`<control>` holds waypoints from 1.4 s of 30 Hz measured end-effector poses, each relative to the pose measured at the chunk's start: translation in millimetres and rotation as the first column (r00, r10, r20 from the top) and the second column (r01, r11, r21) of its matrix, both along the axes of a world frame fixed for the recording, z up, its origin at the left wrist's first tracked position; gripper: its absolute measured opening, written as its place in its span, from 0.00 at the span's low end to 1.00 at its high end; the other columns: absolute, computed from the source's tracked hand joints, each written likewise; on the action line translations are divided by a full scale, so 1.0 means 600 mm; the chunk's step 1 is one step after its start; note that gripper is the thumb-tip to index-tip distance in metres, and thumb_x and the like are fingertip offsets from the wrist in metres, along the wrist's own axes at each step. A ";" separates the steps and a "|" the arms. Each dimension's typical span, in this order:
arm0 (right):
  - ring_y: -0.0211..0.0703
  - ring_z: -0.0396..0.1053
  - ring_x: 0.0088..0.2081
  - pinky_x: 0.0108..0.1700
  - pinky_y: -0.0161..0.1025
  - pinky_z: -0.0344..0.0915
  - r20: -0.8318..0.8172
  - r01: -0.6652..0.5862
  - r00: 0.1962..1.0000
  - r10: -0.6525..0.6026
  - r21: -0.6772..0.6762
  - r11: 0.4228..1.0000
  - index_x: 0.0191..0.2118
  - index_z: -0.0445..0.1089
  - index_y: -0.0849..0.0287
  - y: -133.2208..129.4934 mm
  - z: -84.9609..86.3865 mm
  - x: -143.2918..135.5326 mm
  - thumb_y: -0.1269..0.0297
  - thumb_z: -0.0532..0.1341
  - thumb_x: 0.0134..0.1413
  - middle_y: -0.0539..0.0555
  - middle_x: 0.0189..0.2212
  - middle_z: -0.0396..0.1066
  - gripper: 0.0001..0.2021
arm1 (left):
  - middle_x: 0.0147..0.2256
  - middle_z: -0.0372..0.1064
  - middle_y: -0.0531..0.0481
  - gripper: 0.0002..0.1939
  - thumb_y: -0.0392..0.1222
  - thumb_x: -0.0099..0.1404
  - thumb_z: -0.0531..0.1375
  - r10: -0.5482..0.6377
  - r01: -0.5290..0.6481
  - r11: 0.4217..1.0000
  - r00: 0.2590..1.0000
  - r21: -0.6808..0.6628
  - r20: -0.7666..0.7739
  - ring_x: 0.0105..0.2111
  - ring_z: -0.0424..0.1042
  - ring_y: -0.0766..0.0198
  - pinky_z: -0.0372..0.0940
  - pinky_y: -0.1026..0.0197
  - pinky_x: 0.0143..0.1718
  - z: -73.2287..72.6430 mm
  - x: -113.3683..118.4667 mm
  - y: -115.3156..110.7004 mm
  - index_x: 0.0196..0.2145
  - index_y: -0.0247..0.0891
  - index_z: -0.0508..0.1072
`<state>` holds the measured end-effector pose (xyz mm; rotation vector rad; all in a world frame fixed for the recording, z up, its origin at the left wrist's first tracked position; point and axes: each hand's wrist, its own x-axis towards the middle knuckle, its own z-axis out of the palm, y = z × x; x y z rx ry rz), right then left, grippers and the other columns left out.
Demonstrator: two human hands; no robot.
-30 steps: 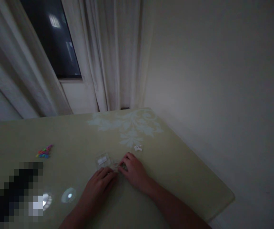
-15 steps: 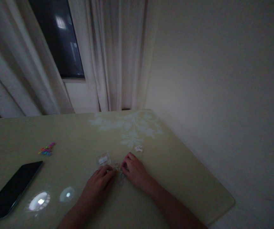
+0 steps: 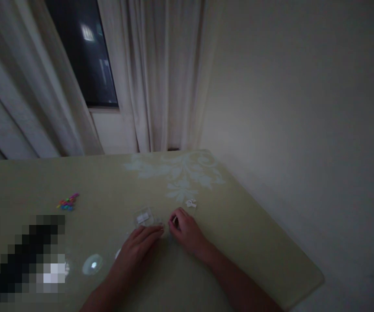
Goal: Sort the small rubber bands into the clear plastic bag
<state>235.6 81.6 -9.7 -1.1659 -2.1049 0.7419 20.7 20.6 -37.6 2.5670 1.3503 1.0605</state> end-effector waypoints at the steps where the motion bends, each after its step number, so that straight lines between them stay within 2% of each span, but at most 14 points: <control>1: 0.39 0.69 0.34 0.38 0.34 0.63 -0.062 -0.016 0.998 0.014 -0.040 0.999 0.40 0.69 0.58 -0.001 0.003 0.001 0.71 0.61 0.65 0.50 0.34 0.71 0.02 | 0.48 0.82 0.47 0.13 0.38 0.75 0.57 0.001 -0.001 1.000 0.997 0.002 0.083 0.47 0.80 0.57 0.74 0.56 0.51 0.007 0.001 -0.001 0.52 0.45 0.79; 4: 0.38 0.69 0.32 0.35 0.33 0.62 -0.217 -0.064 0.975 0.039 -0.107 0.992 0.38 0.73 0.58 -0.006 0.010 0.002 0.69 0.64 0.63 0.48 0.30 0.73 0.00 | 0.40 0.83 0.49 0.09 0.41 0.74 0.59 0.095 -0.073 0.994 0.951 -0.083 0.294 0.40 0.81 0.60 0.75 0.61 0.44 0.024 0.005 -0.006 0.44 0.44 0.81; 6: 0.38 0.70 0.32 0.36 0.33 0.64 -0.283 -0.083 0.958 0.047 -0.116 0.990 0.38 0.75 0.58 -0.012 0.014 0.000 0.67 0.66 0.62 0.49 0.31 0.74 0.01 | 0.38 0.83 0.51 0.09 0.43 0.72 0.60 0.207 -0.143 0.970 0.910 -0.198 0.359 0.37 0.82 0.59 0.76 0.61 0.42 0.033 0.006 -0.008 0.42 0.45 0.81; 8: 0.39 0.71 0.33 0.37 0.33 0.65 -0.320 -0.102 0.946 0.059 -0.119 0.988 0.38 0.77 0.58 -0.018 0.017 -0.002 0.65 0.67 0.62 0.50 0.31 0.76 0.03 | 0.39 0.84 0.51 0.09 0.45 0.71 0.61 0.258 -0.153 0.947 0.886 -0.282 0.386 0.39 0.83 0.58 0.76 0.61 0.43 0.038 0.006 -0.010 0.43 0.45 0.82; 17: 0.41 0.75 0.34 0.40 0.35 0.69 -0.412 -0.162 0.901 0.136 -0.029 0.986 0.39 0.80 0.57 -0.030 0.007 -0.014 0.63 0.68 0.61 0.52 0.33 0.80 0.04 | 0.42 0.85 0.52 0.12 0.42 0.69 0.62 0.165 -0.044 0.968 0.854 -0.247 0.493 0.41 0.85 0.55 0.78 0.59 0.46 0.035 0.010 -0.007 0.45 0.48 0.85; 22: 0.40 0.75 0.34 0.40 0.35 0.69 -0.391 -0.167 0.907 0.155 0.002 0.986 0.40 0.80 0.56 -0.030 0.003 -0.012 0.61 0.68 0.63 0.52 0.34 0.79 0.05 | 0.39 0.85 0.52 0.10 0.40 0.70 0.63 0.125 -0.015 0.977 0.850 -0.213 0.511 0.38 0.84 0.59 0.78 0.62 0.42 0.035 0.011 -0.006 0.43 0.49 0.85; 24: 0.40 0.74 0.34 0.39 0.35 0.69 -0.332 -0.158 0.931 0.151 0.007 0.987 0.44 0.78 0.56 -0.030 0.003 -0.009 0.60 0.69 0.63 0.52 0.36 0.78 0.07 | 0.38 0.83 0.51 0.09 0.40 0.69 0.63 0.127 -0.039 0.984 0.843 -0.176 0.523 0.37 0.83 0.60 0.76 0.64 0.39 0.036 0.010 -0.003 0.43 0.47 0.84; 27: 0.44 0.73 0.41 0.45 0.38 0.69 -0.095 -0.216 0.970 0.223 0.073 0.974 0.46 0.77 0.56 -0.031 0.003 -0.004 0.59 0.74 0.57 0.55 0.43 0.74 0.14 | 0.39 0.80 0.49 0.10 0.40 0.70 0.63 0.170 -0.101 0.983 0.826 -0.155 0.538 0.37 0.81 0.61 0.75 0.64 0.38 0.036 0.007 0.001 0.46 0.45 0.82; 29: 0.48 0.71 0.47 0.51 0.41 0.68 0.099 -0.321 0.946 0.310 0.132 0.938 0.45 0.77 0.57 -0.033 0.003 -0.003 0.59 0.75 0.54 0.56 0.47 0.73 0.15 | 0.39 0.78 0.48 0.09 0.40 0.70 0.63 0.193 -0.119 0.978 0.815 -0.169 0.547 0.38 0.80 0.60 0.75 0.63 0.38 0.036 0.004 0.002 0.45 0.44 0.82; 31: 0.49 0.70 0.49 0.54 0.43 0.67 0.252 -0.404 0.900 0.357 0.169 0.899 0.43 0.77 0.57 -0.037 0.004 -0.005 0.60 0.72 0.58 0.57 0.48 0.72 0.10 | 0.39 0.78 0.48 0.07 0.41 0.69 0.63 0.201 -0.115 0.976 0.808 -0.185 0.554 0.38 0.80 0.60 0.75 0.63 0.38 0.034 0.001 0.000 0.41 0.43 0.82; 33: 0.50 0.69 0.49 0.54 0.44 0.67 0.364 -0.440 0.863 0.352 0.197 0.876 0.42 0.76 0.59 -0.041 0.004 -0.009 0.61 0.69 0.62 0.59 0.47 0.72 0.07 | 0.38 0.80 0.49 0.06 0.41 0.69 0.63 0.204 -0.110 0.974 0.809 -0.200 0.551 0.38 0.80 0.60 0.75 0.62 0.40 0.030 -0.001 -0.001 0.40 0.44 0.82; 36: 0.52 0.69 0.46 0.53 0.46 0.67 0.445 -0.452 0.834 0.327 0.210 0.867 0.40 0.76 0.63 -0.045 0.005 -0.015 0.63 0.67 0.62 0.61 0.44 0.72 0.08 | 0.40 0.82 0.48 0.08 0.43 0.70 0.63 0.206 -0.098 0.971 0.814 -0.220 0.544 0.39 0.82 0.58 0.75 0.60 0.43 0.025 -0.003 -0.002 0.44 0.45 0.83; 39: 0.50 0.68 0.44 0.51 0.44 0.68 0.340 -0.405 0.879 0.334 0.163 0.900 0.39 0.74 0.61 -0.042 0.007 -0.013 0.66 0.67 0.59 0.58 0.42 0.70 0.05 | 0.41 0.83 0.46 0.11 0.43 0.71 0.61 0.173 -0.059 0.975 0.808 -0.214 0.564 0.39 0.82 0.58 0.76 0.59 0.43 0.023 -0.004 0.000 0.47 0.45 0.83; 42: 0.43 0.68 0.42 0.46 0.37 0.66 0.026 -0.300 0.954 0.299 0.051 0.953 0.39 0.72 0.59 -0.033 0.009 -0.007 0.71 0.66 0.57 0.53 0.42 0.67 0.05 | 0.41 0.82 0.46 0.15 0.40 0.72 0.59 0.132 -0.008 0.975 0.827 -0.223 0.547 0.39 0.82 0.59 0.76 0.61 0.42 0.025 -0.001 0.003 0.51 0.45 0.82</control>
